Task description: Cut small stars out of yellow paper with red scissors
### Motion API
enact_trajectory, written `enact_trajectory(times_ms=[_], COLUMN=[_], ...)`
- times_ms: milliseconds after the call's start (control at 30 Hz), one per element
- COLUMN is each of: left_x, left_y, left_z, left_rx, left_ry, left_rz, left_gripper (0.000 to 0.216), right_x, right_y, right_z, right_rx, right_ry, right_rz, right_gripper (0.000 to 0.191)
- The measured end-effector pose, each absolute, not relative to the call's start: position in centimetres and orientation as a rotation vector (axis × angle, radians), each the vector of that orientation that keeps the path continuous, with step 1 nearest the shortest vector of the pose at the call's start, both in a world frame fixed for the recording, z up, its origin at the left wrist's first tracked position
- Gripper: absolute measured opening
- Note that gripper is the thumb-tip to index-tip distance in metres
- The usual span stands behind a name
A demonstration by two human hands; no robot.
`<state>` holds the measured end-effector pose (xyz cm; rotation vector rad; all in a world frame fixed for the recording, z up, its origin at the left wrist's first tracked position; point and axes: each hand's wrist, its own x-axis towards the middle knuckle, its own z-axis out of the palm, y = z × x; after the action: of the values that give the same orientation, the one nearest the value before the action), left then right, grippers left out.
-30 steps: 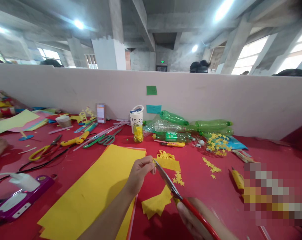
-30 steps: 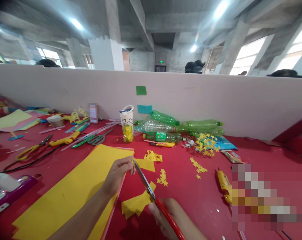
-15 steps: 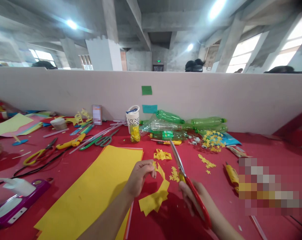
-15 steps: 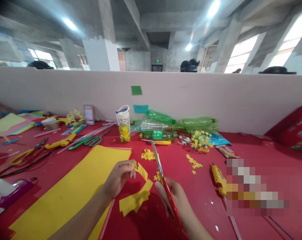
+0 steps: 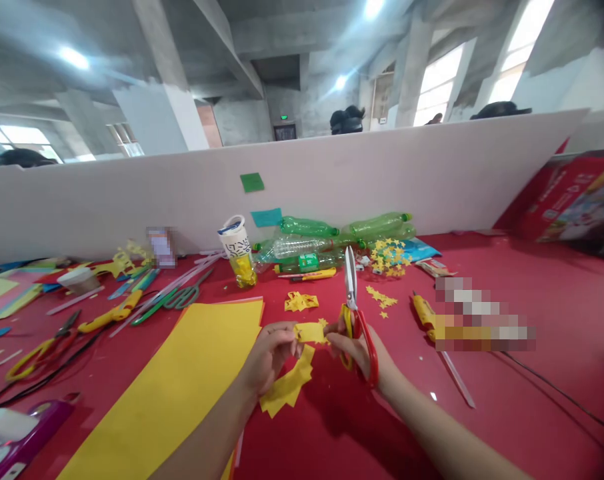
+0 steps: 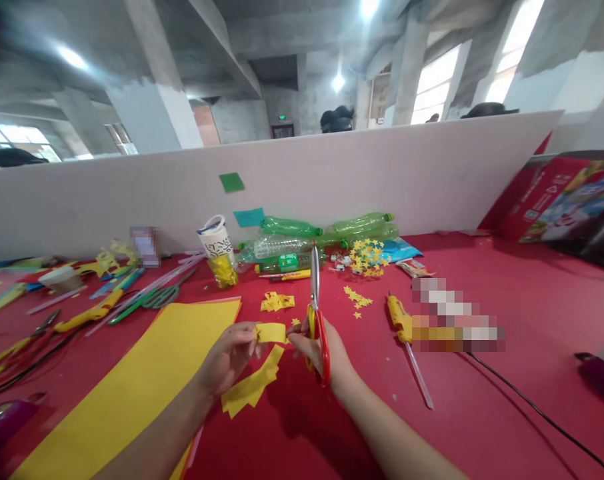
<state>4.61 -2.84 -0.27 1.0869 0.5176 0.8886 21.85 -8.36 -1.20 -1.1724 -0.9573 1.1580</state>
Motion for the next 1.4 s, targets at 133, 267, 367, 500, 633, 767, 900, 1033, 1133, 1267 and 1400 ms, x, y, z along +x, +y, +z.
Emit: enact_trajectory(times_ms=[133, 267, 367, 500, 633, 767, 900, 1033, 1133, 1267, 1400], left_x=[5.0, 5.2, 5.3, 5.9, 6.3, 5.9, 5.6, 6.8, 8.2, 8.9, 7.5], left_y=[-3.3, -3.4, -3.5, -3.8, -4.0, -3.7, -1.9, 0.7, 1.7, 2.0, 1.6], left_z=[0.3, 0.6, 1.0, 2.0, 2.4, 1.6, 0.7, -0.6, -1.8, -2.6, -2.1], left_rx=[1.107, 1.137, 1.065, 0.908, 0.877, 1.040, 1.620, 2.145, 2.367, 2.509, 2.524], left_ry=[0.525, 0.518, 0.496, 0.429, 0.481, 0.572, 0.792, 0.877, 0.829, 0.887, 0.992], left_rz=[0.890, 0.885, 0.890, 0.855, 0.865, 0.920, 0.886, 0.627, 0.513, 0.516, 0.519], left_gripper=[0.026, 0.026, 0.026, 0.025, 0.023, 0.025, 0.027, 0.025, 0.025, 0.022, 0.010], right_x=[21.9, 22.1, 22.2, 22.4, 22.3, 21.7, 22.1, 23.4, 23.8, 23.3, 23.0], right_y=[-8.2, -8.0, -8.1, -8.5, -9.0, -9.0, -8.2, -7.2, -7.0, -7.4, -7.7], right_z=[-1.7, -1.8, -1.5, -1.0, -0.8, -1.3, -2.0, -2.3, -2.2, -2.3, -2.6], right_rx=[-1.053, -0.992, -0.966, -0.951, -0.936, -0.929, -0.974, -1.036, -1.076, -1.134, -1.183], right_ry=[-0.929, -0.903, -0.878, -0.898, -0.916, -0.927, -0.873, -0.800, -0.800, -0.841, -0.891], right_rz=[1.187, 1.232, 1.247, 1.285, 1.338, 1.368, 1.221, 1.021, 0.976, 1.004, 1.027], right_gripper=[0.032, 0.033, 0.037, 0.032, 0.027, 0.031, 0.034, 0.036, 0.036, 0.033, 0.030])
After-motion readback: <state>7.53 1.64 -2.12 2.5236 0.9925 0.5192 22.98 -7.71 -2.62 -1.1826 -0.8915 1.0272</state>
